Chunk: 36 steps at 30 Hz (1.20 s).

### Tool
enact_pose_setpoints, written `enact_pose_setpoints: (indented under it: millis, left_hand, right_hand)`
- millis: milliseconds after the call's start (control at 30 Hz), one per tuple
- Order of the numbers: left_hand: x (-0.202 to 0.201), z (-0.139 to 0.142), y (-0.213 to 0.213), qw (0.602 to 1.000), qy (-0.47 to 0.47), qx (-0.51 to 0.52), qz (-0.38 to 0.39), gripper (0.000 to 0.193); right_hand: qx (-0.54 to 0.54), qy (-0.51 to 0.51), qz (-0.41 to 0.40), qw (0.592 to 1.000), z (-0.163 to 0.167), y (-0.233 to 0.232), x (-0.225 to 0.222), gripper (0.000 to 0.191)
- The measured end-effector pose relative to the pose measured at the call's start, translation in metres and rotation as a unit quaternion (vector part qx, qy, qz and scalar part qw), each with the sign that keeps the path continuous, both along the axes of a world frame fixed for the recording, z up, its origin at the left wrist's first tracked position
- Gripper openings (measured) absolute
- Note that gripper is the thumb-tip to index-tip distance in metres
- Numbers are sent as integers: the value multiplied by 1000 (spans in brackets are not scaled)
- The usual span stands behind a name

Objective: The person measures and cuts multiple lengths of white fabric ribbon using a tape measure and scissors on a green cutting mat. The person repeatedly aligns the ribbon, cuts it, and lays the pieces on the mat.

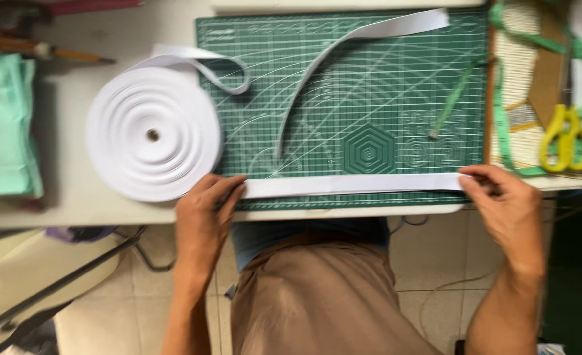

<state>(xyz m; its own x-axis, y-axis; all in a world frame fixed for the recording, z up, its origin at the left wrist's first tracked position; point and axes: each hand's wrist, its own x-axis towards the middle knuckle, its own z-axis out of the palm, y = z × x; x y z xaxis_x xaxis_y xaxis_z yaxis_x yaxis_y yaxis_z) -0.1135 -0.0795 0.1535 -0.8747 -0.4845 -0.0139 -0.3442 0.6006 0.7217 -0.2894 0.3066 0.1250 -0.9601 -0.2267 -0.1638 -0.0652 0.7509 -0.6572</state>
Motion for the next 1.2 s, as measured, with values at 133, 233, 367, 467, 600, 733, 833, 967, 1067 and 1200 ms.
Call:
enact_pose_setpoints:
  millis: [133, 233, 367, 467, 600, 733, 833, 967, 1067, 1200]
  left_hand:
    - [1, -1, 1, 998, -51, -48, -3, 17]
    - [1, -3, 1, 993, -55, -100, -24, 17]
    - [3, -7, 4, 990, -64, -123, -17, 20]
    - [2, -8, 3, 989, -81, -124, -13, 24]
    - [-2, -7, 2, 991, -72, -114, -21, 20]
    - [-2, -4, 3, 989, -62, -121, -53, 25]
    - [0, -4, 2, 988, -35, -114, -102, 34]
    - [0, -8, -1, 987, -24, -115, -114, 29]
    - [0, -11, -2, 986, -53, -107, -116, 31]
    - [-3, -11, -1, 986, 5, -121, -112, 38]
  right_hand:
    - [6, -8, -14, 1000, 4, -3, 1, 20]
    - [38, 18, 18, 999, 5, -10, 3, 21]
    - [76, 80, 90, 990, 10, -16, 4, 27]
    - [94, 94, 83, 988, 15, -20, 7, 33]
    - [98, 124, 83, 984, 21, -25, 9, 29]
    - [104, 96, 122, 982, 23, -28, 8, 43]
    - [118, 64, 142, 981, 21, -28, 10, 47]
    - [113, 68, 150, 980, 16, -29, 10, 40]
    - [116, 77, 156, 978, 13, -28, 8, 38]
    - [124, 74, 155, 977, 13, -27, 9, 41]
